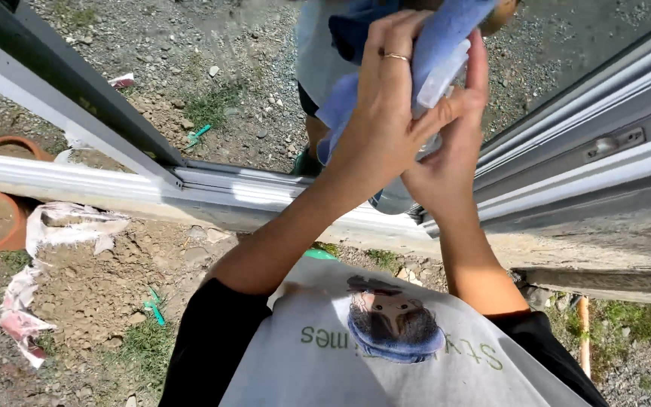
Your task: Cleaning a glass window or door panel with a spray bottle and cloth.
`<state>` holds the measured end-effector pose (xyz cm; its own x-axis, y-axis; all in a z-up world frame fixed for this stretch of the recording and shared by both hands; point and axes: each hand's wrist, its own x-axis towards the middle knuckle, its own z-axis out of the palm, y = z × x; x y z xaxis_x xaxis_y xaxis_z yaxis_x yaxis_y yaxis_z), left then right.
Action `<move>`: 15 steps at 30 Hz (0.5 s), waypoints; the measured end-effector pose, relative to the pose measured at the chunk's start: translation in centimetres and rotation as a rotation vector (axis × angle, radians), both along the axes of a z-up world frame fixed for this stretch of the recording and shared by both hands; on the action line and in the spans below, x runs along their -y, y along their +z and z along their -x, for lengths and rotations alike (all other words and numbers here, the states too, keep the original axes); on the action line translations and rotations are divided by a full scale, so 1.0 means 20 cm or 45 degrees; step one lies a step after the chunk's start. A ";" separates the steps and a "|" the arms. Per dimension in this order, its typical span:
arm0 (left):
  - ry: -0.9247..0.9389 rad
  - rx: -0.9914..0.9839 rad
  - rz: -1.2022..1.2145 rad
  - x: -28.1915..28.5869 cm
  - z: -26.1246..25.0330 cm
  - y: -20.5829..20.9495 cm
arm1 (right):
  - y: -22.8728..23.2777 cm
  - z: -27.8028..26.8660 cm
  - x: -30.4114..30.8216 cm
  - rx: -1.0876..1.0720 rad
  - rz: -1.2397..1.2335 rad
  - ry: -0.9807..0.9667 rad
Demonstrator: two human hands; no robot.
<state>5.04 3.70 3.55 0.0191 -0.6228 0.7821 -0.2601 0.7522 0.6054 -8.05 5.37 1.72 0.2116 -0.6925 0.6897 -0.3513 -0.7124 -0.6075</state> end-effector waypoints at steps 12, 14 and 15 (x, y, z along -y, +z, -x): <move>0.505 -0.436 -0.372 -0.34 -0.76 -0.29 | -0.06 -0.37 0.15 0.256 -0.502 0.958; 0.683 -0.628 -0.264 -0.34 -0.84 -0.35 | -0.10 -0.44 0.19 0.156 -0.587 1.076; 0.697 -0.630 -0.261 -0.33 -0.87 -0.38 | -0.10 -0.47 0.18 0.153 -0.589 1.090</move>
